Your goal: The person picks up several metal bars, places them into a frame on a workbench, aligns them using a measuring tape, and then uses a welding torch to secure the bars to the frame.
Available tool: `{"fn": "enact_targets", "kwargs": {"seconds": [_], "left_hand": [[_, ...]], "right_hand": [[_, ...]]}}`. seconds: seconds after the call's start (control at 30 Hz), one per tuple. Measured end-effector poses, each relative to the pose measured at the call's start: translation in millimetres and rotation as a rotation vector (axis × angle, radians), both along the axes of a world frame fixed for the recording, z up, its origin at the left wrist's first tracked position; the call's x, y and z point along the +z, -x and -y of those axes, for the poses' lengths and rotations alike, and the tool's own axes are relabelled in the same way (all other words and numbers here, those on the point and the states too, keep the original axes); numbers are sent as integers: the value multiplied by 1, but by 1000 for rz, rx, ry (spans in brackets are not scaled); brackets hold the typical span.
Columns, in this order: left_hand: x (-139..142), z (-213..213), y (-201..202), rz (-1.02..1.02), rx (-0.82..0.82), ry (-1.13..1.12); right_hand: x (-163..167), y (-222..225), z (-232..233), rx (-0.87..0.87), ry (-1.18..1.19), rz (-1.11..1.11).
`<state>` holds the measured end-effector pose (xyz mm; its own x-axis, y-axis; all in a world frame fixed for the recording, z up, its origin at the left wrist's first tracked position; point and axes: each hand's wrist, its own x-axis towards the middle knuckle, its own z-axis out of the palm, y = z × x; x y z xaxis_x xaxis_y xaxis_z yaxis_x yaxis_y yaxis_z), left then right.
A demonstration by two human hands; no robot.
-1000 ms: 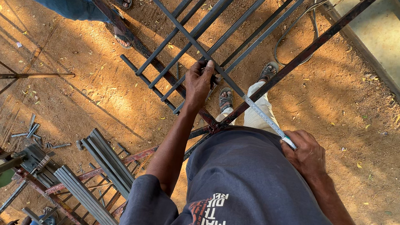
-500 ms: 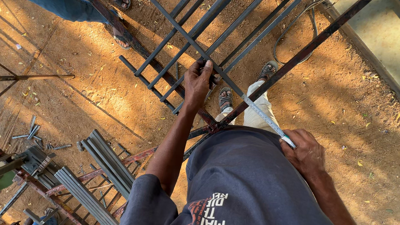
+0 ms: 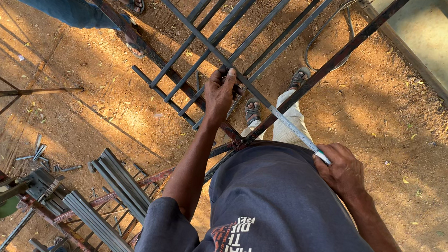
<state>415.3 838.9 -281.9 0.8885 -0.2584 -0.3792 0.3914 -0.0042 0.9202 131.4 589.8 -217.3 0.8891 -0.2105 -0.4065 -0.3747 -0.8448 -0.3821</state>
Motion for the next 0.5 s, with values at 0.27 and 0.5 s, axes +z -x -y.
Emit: {"fn": "enact_targets", "kwargs": {"seconds": [0.27,0.5], "left_hand": [[-1,-1,0,11,-8,-1],[-1,-1,0,22,-12,17]], "right_hand": [[-1,-1,0,20,35,7],[-1,-1,-1,-1,25,-3]]}}
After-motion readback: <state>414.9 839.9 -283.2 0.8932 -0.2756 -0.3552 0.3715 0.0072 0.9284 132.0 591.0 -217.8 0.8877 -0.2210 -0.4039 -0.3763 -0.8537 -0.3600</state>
